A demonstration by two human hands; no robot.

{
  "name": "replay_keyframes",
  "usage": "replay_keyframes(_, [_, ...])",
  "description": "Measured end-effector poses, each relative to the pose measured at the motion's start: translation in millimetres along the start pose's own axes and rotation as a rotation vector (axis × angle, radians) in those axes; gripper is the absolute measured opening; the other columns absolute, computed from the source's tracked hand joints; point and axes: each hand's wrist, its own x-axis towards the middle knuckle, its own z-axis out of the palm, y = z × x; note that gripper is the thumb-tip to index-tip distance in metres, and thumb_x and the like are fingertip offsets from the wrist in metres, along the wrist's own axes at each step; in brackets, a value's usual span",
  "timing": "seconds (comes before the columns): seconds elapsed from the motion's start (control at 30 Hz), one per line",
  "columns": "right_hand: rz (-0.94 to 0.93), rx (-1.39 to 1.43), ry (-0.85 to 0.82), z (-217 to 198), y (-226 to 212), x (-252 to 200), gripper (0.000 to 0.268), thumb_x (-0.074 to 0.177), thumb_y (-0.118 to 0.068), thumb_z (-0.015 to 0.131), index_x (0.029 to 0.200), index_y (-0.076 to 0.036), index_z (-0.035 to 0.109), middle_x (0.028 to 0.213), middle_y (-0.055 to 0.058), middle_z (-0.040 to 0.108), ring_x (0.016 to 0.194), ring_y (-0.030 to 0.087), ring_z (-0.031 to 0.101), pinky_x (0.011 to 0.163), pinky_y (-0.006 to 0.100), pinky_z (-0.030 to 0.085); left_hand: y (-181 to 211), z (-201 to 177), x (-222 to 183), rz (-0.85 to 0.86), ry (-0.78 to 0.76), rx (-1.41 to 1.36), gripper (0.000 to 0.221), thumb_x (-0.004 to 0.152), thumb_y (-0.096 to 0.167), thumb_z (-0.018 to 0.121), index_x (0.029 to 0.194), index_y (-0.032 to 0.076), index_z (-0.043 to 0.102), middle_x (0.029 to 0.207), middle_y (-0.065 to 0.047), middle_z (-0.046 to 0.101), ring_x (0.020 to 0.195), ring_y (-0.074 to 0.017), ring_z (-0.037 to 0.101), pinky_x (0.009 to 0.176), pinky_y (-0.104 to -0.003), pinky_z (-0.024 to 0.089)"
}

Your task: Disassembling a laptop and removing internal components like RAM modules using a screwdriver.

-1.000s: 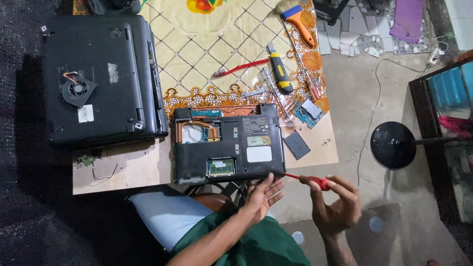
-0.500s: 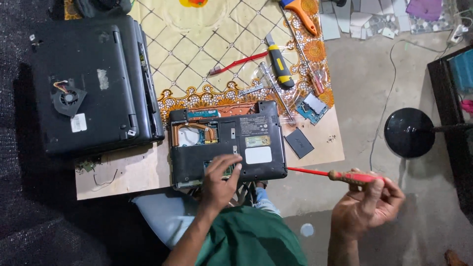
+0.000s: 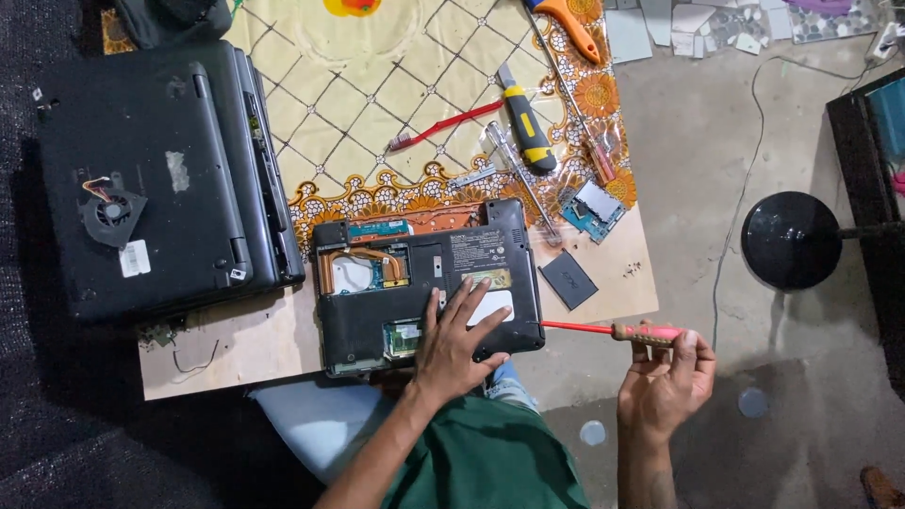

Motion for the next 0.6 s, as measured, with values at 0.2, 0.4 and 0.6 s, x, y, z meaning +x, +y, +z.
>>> replay_keyframes(0.2, [-0.015, -0.018, -0.018, 4.3, -2.5, 2.1, 0.016, 0.101, -0.024, 0.06, 0.108, -0.012, 0.052, 0.095, 0.009, 0.064, 0.085, 0.022, 0.068, 0.074, 0.04, 0.064, -1.1, 6.4, -1.1, 0.018, 0.017, 0.104, 0.074, 0.068, 0.043, 0.085, 0.133, 0.025, 0.053, 0.155, -0.009, 0.032, 0.145, -0.0308, 0.026, 0.113, -0.063, 0.015])
replay_keyframes(0.4, [0.02, -0.056, 0.029, 3.8, -6.6, -3.5, 0.022, 0.1, -0.028, 0.06, 0.112, -0.012, 0.051, 0.099, 0.008, 0.063, 0.087, 0.022, 0.067, 0.079, 0.038, 0.064, -2.4, 14.0, -3.8, 0.052, 0.065, 0.192, 0.078, 0.067, 0.044, 0.084, 0.135, 0.025, 0.05, 0.155, -0.011, 0.031, 0.145, -0.0326, 0.027, 0.112, -0.065, 0.018])
replay_keyframes(0.6, [0.007, -0.006, 0.003, -1.3, 1.0, -0.4, 0.02, 0.1, -0.026, 0.059, 0.112, -0.011, 0.052, 0.095, 0.008, 0.064, 0.084, 0.023, 0.069, 0.081, 0.041, 0.064, -2.5, 10.8, -3.6, 0.047, 0.042, 0.189, 0.091, 0.06, 0.043, 0.092, 0.137, 0.025, 0.048, 0.155, -0.01, 0.029, 0.146, -0.0327, 0.025, 0.113, -0.066, 0.017])
